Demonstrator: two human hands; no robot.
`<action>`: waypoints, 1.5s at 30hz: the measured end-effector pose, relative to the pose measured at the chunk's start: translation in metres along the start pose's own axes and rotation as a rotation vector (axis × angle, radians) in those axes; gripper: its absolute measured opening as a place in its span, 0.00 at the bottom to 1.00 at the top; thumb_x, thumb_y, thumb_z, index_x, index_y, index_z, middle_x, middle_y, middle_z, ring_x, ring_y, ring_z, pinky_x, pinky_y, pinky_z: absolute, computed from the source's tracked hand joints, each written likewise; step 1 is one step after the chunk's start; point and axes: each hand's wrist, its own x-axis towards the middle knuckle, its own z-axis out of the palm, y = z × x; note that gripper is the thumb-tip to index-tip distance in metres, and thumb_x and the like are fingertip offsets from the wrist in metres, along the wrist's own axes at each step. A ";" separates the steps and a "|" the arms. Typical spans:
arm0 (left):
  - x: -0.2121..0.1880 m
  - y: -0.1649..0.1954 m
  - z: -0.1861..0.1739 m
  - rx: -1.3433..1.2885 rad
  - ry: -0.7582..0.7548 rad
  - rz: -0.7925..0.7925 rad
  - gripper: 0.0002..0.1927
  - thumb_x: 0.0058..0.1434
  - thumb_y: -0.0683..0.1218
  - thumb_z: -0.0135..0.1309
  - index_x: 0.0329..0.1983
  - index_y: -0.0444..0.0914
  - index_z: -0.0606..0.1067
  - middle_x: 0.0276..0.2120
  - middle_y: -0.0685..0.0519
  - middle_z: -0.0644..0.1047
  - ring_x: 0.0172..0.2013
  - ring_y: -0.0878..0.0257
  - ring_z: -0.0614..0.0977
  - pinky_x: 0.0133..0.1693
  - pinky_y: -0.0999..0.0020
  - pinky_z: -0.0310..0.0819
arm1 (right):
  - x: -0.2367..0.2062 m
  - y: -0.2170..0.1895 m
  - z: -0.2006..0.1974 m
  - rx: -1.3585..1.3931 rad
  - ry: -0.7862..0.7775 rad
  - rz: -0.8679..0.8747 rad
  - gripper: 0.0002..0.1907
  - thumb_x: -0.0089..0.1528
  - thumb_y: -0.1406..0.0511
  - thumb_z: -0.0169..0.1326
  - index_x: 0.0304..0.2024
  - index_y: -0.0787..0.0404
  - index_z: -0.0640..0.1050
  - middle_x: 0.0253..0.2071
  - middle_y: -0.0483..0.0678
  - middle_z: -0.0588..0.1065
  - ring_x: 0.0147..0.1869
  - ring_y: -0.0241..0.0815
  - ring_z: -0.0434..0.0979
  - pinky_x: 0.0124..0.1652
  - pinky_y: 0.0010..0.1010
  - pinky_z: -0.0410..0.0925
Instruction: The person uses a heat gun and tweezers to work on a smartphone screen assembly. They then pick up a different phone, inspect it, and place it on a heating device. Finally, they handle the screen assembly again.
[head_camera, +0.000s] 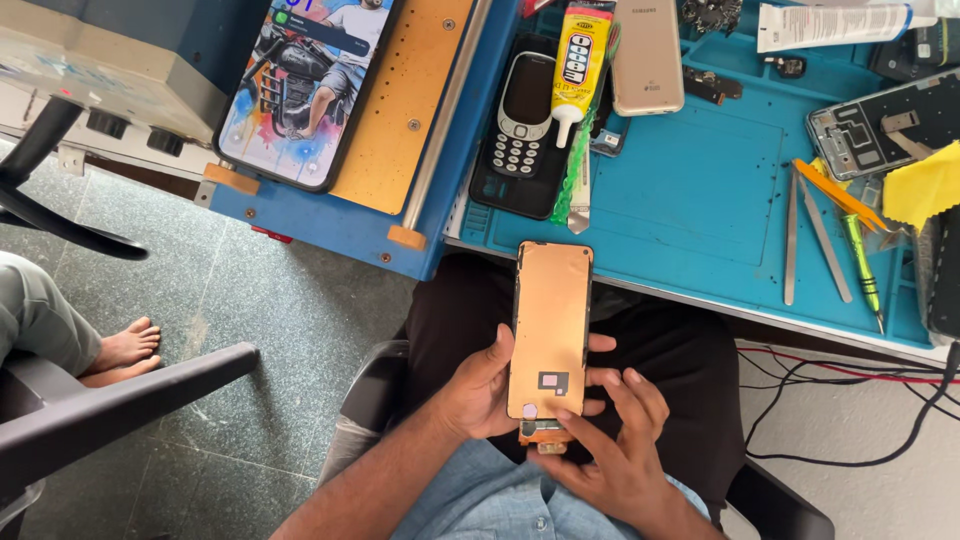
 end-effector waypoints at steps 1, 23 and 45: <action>0.000 -0.001 -0.001 0.001 0.007 -0.001 0.47 0.71 0.71 0.39 0.82 0.38 0.49 0.74 0.34 0.57 0.70 0.43 0.68 0.64 0.43 0.72 | 0.002 0.000 0.001 -0.020 0.010 0.003 0.31 0.53 0.46 0.70 0.52 0.53 0.77 0.67 0.59 0.57 0.74 0.60 0.51 0.66 0.52 0.57; -0.003 -0.011 0.002 0.027 0.012 -0.035 0.44 0.74 0.65 0.41 0.81 0.39 0.42 0.77 0.41 0.51 0.78 0.44 0.54 0.70 0.46 0.63 | 0.042 0.000 -0.021 0.176 -0.075 0.255 0.22 0.47 0.62 0.71 0.43 0.58 0.81 0.68 0.59 0.61 0.75 0.62 0.53 0.68 0.54 0.53; -0.006 -0.020 -0.011 0.264 0.004 0.043 0.44 0.71 0.42 0.52 0.82 0.43 0.41 0.63 0.45 0.66 0.66 0.59 0.70 0.66 0.59 0.71 | 0.047 0.001 -0.026 0.157 -0.072 0.440 0.11 0.51 0.64 0.69 0.35 0.57 0.81 0.62 0.51 0.68 0.75 0.58 0.57 0.68 0.51 0.57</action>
